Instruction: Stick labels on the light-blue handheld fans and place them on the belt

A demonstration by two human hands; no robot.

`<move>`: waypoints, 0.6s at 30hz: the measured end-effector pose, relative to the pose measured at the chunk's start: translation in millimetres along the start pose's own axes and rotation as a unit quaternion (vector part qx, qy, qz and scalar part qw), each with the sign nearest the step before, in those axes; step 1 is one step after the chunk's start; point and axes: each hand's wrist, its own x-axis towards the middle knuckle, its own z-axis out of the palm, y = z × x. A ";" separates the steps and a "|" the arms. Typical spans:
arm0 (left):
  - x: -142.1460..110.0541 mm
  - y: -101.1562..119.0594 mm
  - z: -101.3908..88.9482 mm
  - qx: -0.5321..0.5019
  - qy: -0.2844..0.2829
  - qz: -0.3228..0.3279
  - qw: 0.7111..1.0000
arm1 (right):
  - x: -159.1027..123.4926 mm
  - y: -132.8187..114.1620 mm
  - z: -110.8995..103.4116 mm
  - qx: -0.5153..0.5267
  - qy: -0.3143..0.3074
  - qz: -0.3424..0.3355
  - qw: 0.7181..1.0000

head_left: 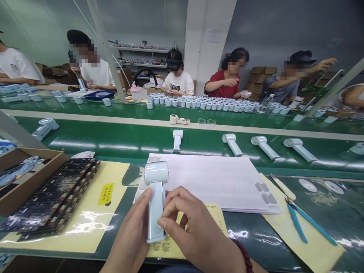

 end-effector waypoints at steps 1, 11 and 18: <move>0.5 0.5 1.0 -0.004 0.004 0.001 1.000 | 1.4 -0.4 0.0 -0.005 -0.003 0.002 1.000; 2.1 1.9 3.8 0.007 0.005 0.021 1.000 | 8.4 3.3 0.0 -0.036 -0.025 -0.001 0.999; 2.8 2.7 0.6 0.006 -0.038 0.018 0.999 | 9.7 6.9 3.0 -0.124 -0.007 -0.037 0.992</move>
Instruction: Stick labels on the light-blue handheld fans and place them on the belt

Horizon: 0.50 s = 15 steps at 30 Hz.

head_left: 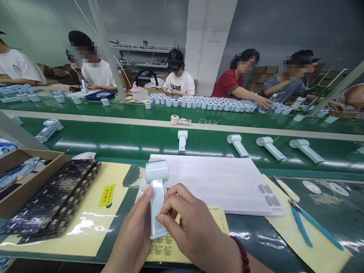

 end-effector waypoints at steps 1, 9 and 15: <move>-1.0 0.9 -1.0 -0.002 -0.013 -0.005 1.000 | 0.0 0.5 0.4 -0.011 0.005 -0.010 1.000; -12.7 10.3 -0.4 0.047 -0.109 0.019 0.993 | 4.2 0.7 -4.9 0.165 0.086 0.024 0.982; 10.8 35.9 -6.1 0.090 -0.065 0.049 0.993 | -0.5 11.1 -6.1 -0.006 0.065 -0.003 0.998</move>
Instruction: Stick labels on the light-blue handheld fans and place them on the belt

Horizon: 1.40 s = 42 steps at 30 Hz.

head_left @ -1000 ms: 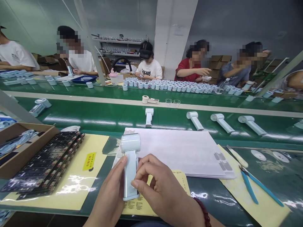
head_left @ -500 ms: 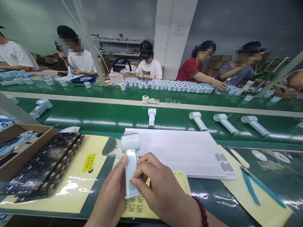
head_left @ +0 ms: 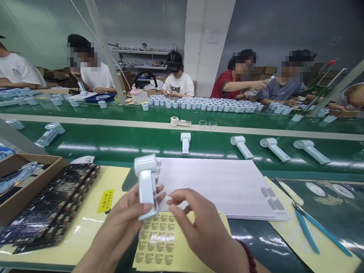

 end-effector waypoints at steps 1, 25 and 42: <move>8.2 6.8 -3.7 0.018 0.011 0.010 1.000 | -2.0 3.7 4.2 -0.053 -0.055 -0.022 0.997; 237.9 75.8 -32.7 0.164 0.080 0.036 0.983 | -9.7 79.3 83.9 -0.256 -0.062 -0.273 0.925; 289.8 145.3 -100.5 0.435 0.301 0.163 0.833 | 136.7 94.5 47.3 -0.295 -0.083 0.010 0.952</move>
